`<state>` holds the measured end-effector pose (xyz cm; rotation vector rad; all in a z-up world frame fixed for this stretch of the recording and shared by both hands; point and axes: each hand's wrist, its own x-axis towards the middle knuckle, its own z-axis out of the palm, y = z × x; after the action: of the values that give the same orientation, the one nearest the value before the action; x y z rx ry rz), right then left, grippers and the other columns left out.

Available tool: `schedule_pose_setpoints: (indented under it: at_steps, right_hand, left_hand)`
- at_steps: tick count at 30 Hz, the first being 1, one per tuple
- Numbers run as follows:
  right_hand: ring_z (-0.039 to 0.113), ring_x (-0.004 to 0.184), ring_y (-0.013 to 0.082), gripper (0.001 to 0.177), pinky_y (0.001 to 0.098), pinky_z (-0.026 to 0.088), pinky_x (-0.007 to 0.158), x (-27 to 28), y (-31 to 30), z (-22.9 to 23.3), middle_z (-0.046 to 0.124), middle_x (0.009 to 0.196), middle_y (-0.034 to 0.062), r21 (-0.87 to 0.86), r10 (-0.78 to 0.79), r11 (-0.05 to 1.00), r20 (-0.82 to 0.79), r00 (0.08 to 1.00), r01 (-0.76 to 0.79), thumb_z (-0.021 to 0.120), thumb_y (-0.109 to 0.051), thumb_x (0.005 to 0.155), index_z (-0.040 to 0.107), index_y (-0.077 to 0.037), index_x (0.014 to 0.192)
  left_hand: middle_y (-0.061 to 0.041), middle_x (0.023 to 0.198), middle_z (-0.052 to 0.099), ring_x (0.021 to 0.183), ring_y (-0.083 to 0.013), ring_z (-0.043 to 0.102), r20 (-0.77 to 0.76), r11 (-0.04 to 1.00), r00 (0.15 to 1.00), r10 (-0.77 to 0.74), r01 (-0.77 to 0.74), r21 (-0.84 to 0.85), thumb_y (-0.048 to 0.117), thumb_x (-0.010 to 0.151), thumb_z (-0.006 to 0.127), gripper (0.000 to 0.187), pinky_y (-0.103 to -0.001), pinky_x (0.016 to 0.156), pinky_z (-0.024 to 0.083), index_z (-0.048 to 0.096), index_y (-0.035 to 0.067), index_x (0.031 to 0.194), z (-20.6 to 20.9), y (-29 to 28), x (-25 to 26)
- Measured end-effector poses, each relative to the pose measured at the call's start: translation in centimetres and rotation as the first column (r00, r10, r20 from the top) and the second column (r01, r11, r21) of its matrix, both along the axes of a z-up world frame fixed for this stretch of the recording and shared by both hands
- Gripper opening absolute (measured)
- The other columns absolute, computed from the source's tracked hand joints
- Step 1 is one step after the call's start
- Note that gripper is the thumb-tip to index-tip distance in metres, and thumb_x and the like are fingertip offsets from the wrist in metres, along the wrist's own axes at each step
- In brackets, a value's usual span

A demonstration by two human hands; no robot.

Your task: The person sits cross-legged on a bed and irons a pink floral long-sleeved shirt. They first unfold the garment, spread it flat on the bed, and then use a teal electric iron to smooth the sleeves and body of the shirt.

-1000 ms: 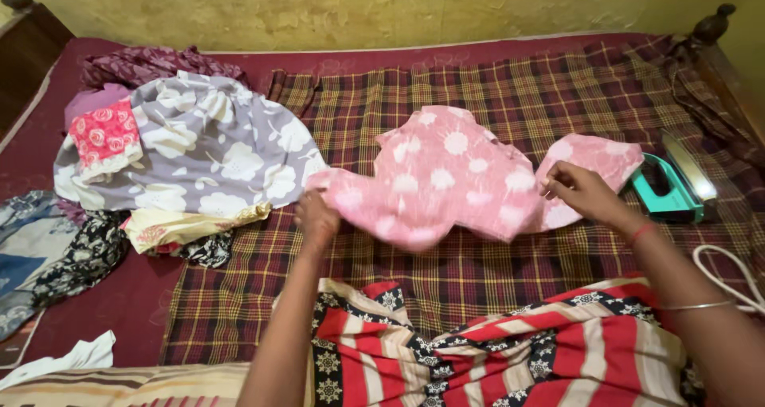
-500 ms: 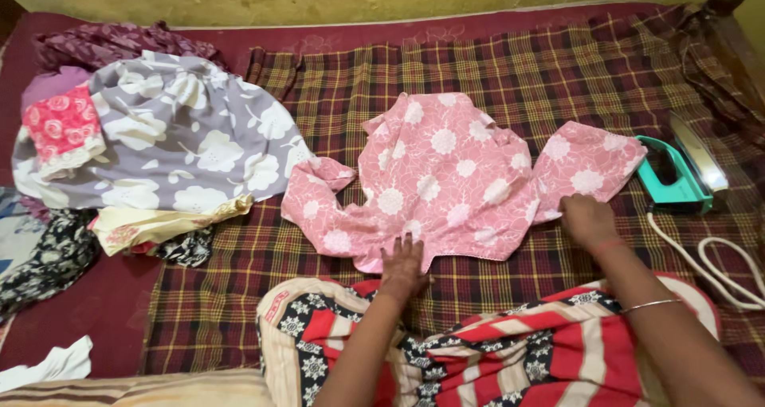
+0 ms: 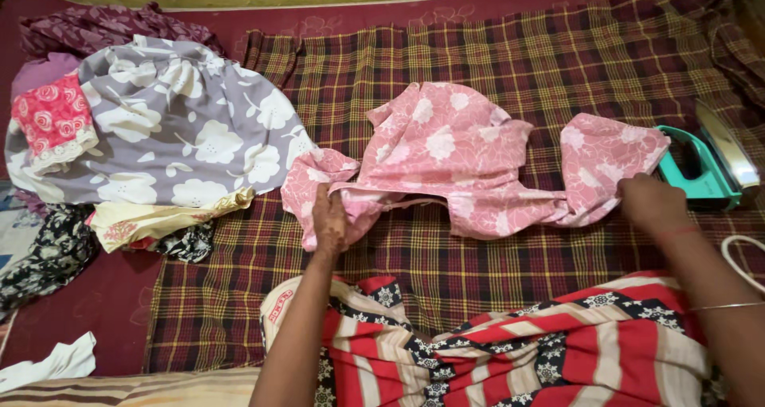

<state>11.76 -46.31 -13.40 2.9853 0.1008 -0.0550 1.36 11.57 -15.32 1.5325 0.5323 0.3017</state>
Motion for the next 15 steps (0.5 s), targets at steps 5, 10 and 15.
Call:
schedule_pose_setpoints:
  at_steps: [5,10,15]
  right_hand:
    - [0.070,0.103,0.0369,0.026,0.0501,0.057,0.087,-4.5,10.9,2.7,0.069,0.113,0.0161,0.191,0.193,0.960,0.080,0.978,-0.205,0.065,-0.024,0.093,0.066,-0.009,0.114]
    - [0.058,0.123,0.0320,0.076,0.0493,0.046,0.101,-8.7,20.8,0.3,0.060,0.129,0.0136,0.223,0.502,0.828,0.113,0.858,-0.514,0.085,-0.049,0.064,0.061,-0.012,0.126]
    - [0.053,0.142,0.0349,0.046,0.0474,0.038,0.116,-4.8,18.2,-0.9,0.059,0.146,0.0166,-0.087,0.403,0.912,0.372,0.836,-0.401,0.084,-0.022,0.072,0.062,-0.011,0.110]
  left_hand:
    - [-0.024,0.099,0.068,0.081,-0.0431,0.067,-0.098,0.904,0.991,-0.088,0.120,0.410,0.030,0.105,0.048,0.033,-0.052,0.075,0.054,0.055,0.009,0.129,2.4,-3.4,0.0]
    - [-0.019,0.111,0.074,0.096,-0.0388,0.073,0.008,0.661,0.974,-0.226,0.147,0.735,0.031,0.089,0.059,0.038,-0.048,0.084,0.055,0.059,0.011,0.121,6.2,-4.3,-0.8]
    - [-0.020,0.131,0.061,0.114,-0.0353,0.064,-0.438,0.211,0.770,-0.463,0.576,0.790,0.040,0.089,0.059,0.062,-0.047,0.095,0.052,0.047,0.011,0.143,9.1,-0.9,-2.0]
